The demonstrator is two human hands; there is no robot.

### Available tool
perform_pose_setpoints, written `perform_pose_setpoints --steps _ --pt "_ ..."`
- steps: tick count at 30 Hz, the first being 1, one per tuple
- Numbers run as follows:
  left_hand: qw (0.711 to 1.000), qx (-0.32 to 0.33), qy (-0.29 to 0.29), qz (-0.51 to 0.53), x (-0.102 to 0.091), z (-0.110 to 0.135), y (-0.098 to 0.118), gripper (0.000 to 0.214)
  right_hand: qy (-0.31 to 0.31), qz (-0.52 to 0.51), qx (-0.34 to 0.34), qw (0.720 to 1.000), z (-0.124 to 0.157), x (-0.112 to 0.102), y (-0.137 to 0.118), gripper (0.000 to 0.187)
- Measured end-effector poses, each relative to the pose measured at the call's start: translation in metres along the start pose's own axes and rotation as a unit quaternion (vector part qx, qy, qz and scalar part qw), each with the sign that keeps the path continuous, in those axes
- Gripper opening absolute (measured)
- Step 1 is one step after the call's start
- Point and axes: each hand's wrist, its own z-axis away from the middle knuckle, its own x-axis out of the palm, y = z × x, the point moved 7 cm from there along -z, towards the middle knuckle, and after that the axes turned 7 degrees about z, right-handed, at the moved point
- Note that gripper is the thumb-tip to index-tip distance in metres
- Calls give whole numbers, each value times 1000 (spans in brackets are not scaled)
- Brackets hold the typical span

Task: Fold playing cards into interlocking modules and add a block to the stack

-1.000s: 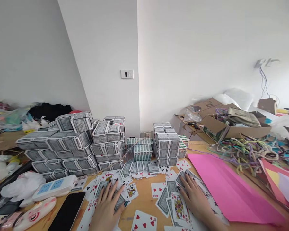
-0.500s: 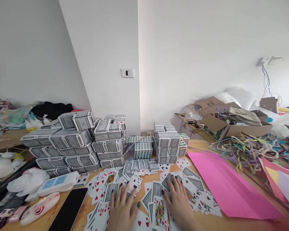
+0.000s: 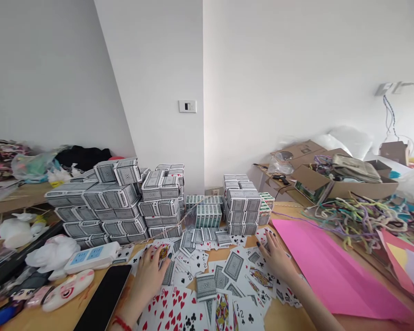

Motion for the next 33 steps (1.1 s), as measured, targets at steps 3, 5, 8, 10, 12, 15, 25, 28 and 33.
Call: perform_pose_setpoints --steps 3,5,8,10,12,15,25,28,33 --pt "1000 3 4 -29 14 4 -5 63 -37 53 -33 997 1 20 5 66" --pt "999 10 5 -35 20 11 1 62 -43 73 -56 995 7 27 3 61" --pt "999 31 1 -37 25 23 14 60 -26 84 -70 994 19 28 -3 58" --pt "999 42 -2 -34 27 29 20 59 -14 88 -69 994 28 27 -7 58" --pt "998 52 -1 -30 30 35 25 57 -8 91 -66 994 37 27 -14 60" --pt "997 75 15 -20 36 42 32 55 -6 84 -71 994 52 28 -29 61" --pt "998 47 1 46 47 50 36 57 -33 13 -83 996 88 22 -80 56" --pt "996 53 23 71 35 42 45 52 -38 -30 -92 995 80 8 -90 51" --pt "988 105 -10 113 33 15 87 50 -64 -91 -176 978 55 -15 -133 42"
